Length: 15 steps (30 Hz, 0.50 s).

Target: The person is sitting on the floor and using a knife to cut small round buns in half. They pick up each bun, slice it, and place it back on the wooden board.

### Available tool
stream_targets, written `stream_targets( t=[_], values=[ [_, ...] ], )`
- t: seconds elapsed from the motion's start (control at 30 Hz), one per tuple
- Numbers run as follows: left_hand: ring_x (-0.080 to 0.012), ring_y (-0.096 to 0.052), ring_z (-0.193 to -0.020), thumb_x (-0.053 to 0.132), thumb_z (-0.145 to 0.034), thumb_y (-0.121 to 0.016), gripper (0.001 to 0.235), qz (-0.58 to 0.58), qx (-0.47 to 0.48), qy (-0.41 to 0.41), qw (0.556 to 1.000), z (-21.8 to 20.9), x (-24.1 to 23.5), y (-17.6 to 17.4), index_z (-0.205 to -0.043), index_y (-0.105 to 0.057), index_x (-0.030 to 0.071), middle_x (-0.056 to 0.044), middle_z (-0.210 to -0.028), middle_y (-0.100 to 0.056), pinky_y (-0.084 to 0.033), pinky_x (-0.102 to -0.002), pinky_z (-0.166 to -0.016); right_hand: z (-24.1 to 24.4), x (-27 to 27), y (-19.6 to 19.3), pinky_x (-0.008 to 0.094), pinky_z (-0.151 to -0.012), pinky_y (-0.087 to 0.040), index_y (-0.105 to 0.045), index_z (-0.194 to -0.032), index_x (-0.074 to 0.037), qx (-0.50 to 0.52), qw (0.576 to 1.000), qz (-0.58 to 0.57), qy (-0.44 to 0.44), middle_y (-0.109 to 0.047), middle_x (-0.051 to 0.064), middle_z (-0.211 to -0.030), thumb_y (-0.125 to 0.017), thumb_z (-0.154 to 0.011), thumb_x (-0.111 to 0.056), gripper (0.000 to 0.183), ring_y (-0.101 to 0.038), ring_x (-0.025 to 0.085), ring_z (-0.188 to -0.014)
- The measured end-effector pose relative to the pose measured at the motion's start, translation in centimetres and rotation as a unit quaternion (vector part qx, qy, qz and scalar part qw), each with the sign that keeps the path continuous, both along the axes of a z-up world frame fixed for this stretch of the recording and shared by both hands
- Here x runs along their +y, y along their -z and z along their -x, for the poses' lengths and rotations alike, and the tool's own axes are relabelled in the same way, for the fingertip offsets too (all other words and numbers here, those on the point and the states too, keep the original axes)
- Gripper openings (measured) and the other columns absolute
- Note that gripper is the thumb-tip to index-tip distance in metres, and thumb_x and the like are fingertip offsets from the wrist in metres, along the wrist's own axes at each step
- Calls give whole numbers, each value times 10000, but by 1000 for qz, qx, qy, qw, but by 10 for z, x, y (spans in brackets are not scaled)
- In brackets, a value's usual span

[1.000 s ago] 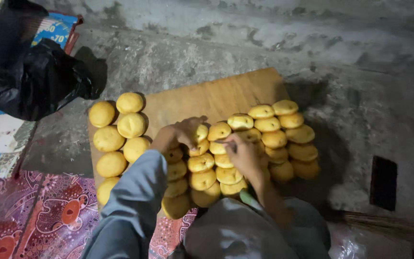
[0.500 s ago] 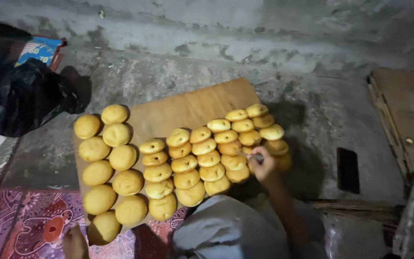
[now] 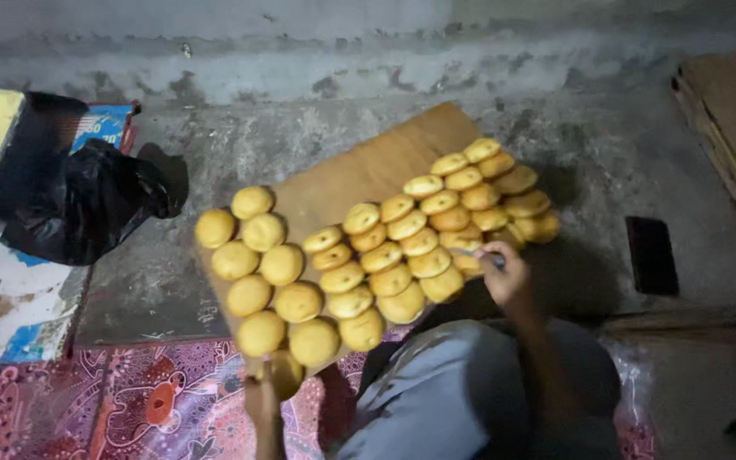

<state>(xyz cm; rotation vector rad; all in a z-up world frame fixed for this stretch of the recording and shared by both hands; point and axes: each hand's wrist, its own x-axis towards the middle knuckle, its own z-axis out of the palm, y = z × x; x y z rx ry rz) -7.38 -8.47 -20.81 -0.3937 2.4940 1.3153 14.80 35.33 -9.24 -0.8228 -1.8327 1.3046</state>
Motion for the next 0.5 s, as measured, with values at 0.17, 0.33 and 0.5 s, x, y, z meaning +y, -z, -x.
stream_targets(
  t=[0.17,0.33,0.5],
  values=[
    [-420,-495,-1353,475,-870,-768,1011,-292,121,37,948,-16,58,-7,-1539,-171,8,-239,-1478,-467,-376,-470,-1117,0,37,15,281,-374,-334,-586,-1000,-146,68,970,196,123,-517,-1,-631,-623,-967,-206,78,-445,102,-434],
    [-503,-260,-1377,548,-867,-689,826,186,253,181,932,-24,94,-39,-1425,-496,-30,-239,-1534,-319,-215,-679,-1079,-43,43,6,254,-459,-424,-644,-1116,-60,92,968,181,145,-566,-28,-717,-609,-1013,-238,208,-515,74,-533],
    [-441,-299,-1365,598,-783,-731,755,260,181,265,911,-32,125,-75,-1346,-574,121,-168,-1463,-374,-234,-737,-1056,-62,30,-17,243,-530,-434,-685,-1302,-30,29,969,194,153,-608,-3,-773,-645,-1009,-208,344,-530,69,-594]
  ],
)
